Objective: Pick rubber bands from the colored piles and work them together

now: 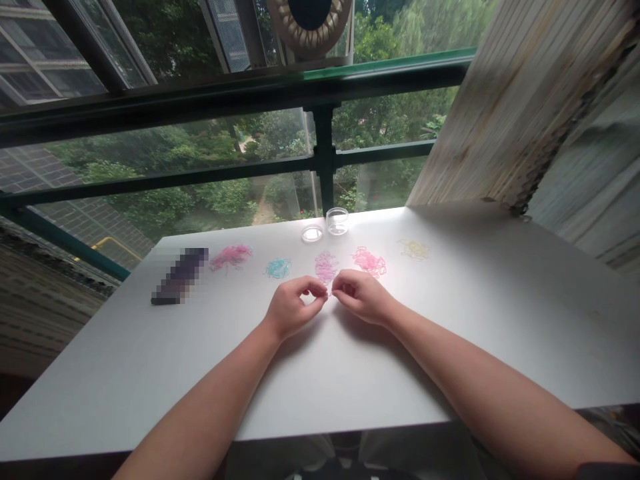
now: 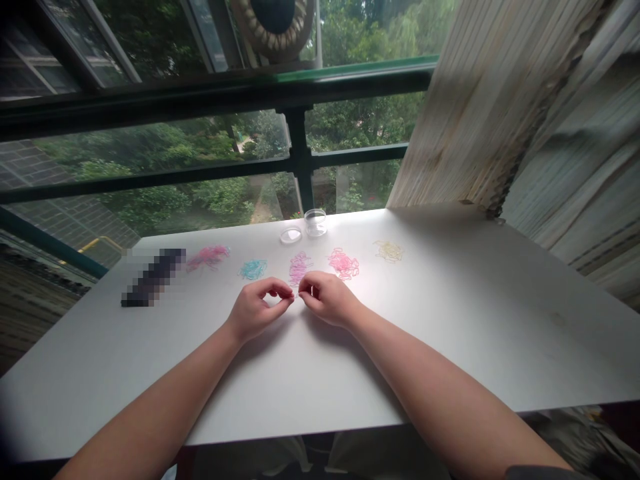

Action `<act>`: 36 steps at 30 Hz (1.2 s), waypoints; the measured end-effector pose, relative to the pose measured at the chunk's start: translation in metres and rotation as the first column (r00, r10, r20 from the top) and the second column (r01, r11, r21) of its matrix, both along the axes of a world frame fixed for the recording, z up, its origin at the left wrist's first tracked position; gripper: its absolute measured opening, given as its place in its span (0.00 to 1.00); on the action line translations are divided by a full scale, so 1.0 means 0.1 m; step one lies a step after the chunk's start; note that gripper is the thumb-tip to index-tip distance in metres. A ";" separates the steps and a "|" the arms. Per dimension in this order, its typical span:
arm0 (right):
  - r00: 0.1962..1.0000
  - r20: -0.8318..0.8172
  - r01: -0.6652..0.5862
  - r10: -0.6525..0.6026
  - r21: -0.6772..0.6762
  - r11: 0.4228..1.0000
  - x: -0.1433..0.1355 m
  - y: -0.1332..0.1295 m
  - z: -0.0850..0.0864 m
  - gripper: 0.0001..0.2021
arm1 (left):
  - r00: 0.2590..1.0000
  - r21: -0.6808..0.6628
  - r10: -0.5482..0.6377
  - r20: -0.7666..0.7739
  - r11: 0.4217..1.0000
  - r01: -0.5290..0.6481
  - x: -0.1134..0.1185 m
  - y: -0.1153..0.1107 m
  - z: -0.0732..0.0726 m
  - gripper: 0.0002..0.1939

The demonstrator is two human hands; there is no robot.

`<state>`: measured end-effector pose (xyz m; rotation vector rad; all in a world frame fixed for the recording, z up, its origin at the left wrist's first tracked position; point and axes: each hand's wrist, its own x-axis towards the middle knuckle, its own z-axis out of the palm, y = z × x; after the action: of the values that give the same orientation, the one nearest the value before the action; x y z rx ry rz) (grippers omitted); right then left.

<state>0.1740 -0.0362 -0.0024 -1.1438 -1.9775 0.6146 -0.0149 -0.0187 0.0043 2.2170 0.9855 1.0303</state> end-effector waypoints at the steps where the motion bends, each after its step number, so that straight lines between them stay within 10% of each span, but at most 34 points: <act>1: 1.000 0.011 0.009 -0.008 -0.015 1.000 0.01 0.00 -0.01 0.03 | 1.000 0.004 0.004 -0.003 1.000 -0.004 0.00 0.00 0.00 0.04; 17: 0.940 0.341 0.069 -0.021 -0.128 0.989 0.13 -0.01 0.04 0.03 | 0.950 0.185 0.236 -0.207 0.963 -0.199 -0.05 0.24 -0.08 0.05; 36: 0.930 0.366 0.043 0.006 -0.126 0.991 0.13 -0.01 0.05 0.02 | 0.920 0.249 0.260 -0.294 0.950 -0.189 0.03 0.52 -0.06 0.07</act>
<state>0.1870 -0.0370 0.0021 -1.4426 -2.2615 0.5594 -0.0119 0.0336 -0.0017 2.5555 1.3577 0.9219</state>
